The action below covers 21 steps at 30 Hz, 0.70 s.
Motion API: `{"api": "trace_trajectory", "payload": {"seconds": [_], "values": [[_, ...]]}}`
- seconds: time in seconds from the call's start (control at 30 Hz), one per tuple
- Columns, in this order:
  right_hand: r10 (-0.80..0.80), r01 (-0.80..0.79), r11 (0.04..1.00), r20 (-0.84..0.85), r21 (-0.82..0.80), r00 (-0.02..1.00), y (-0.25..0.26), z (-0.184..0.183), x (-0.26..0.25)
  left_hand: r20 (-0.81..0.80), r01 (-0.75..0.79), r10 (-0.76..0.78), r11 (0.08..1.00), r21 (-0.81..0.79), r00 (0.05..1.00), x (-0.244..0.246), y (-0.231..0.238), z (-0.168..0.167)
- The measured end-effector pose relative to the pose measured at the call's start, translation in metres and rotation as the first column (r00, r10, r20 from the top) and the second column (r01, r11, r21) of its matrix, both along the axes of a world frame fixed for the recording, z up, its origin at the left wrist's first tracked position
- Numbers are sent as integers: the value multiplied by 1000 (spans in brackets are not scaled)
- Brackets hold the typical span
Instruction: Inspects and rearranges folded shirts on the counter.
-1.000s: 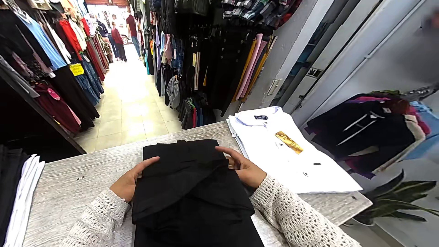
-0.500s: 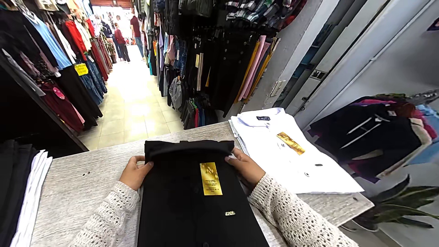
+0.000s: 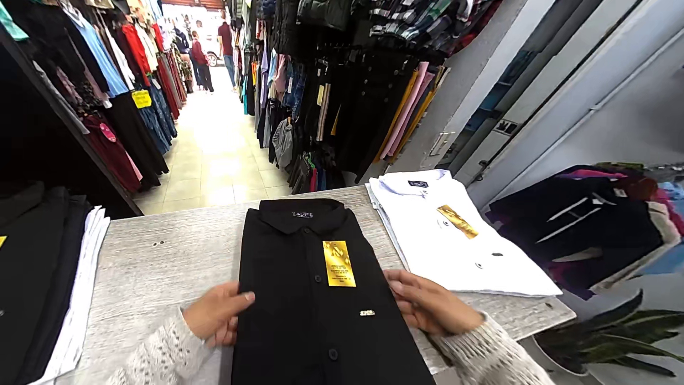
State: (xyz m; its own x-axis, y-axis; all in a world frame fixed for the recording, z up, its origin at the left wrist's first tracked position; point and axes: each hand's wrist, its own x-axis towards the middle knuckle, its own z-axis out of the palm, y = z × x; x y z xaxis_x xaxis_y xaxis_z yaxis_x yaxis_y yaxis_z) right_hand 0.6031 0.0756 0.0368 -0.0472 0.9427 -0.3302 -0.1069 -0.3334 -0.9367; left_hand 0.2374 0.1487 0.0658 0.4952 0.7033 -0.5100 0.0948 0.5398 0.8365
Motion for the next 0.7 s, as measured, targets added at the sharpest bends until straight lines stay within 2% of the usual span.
{"api": "trace_trajectory", "payload": {"seconds": [0.07, 0.13, 0.2, 0.27, 0.3, 0.37, 0.43, 0.5, 0.6, 0.7], "values": [[74, -79, 996, -113, -41, 991, -18, -4, -3, 125, 9, -7, 1000, -14, 992, -2, -21, -5], [41, -45, 999, -132, -23, 990, -22, -3, -13, 107, -83, 79, 996, 37, 991, 13, -27, -2], [-69, 67, 997, 70, 25, 995, -18, 0, -26, -40, -74, 84, 978, 194, 996, 23, -19, 2], [-123, 93, 990, 321, 108, 939, -11, 6, -39, -175, 41, 21, 938, 345, 984, 13, -14, 13], [-128, 69, 985, 395, 161, 910, -10, 14, -48, -195, 66, 8, 926, 373, 981, 2, -17, 24], [-178, 56, 961, 451, 270, 875, -13, 37, -79, -110, -3, 55, 905, 425, 992, -20, -28, 36], [-201, 57, 943, 426, 327, 882, -16, 54, -105, -9, -100, 119, 868, 487, 993, -47, -38, 42], [-158, 9, 922, 355, 387, 921, -13, 67, -123, 67, -203, 201, 790, 578, 977, -79, -48, 52], [12, -144, 874, 276, 463, 961, 5, 96, -168, 138, -303, 298, 625, 720, 945, -139, -69, 83], [178, -234, 808, 154, 540, 972, 26, 125, -249, 144, -320, 375, 466, 825, 916, -212, -77, 112]]}}
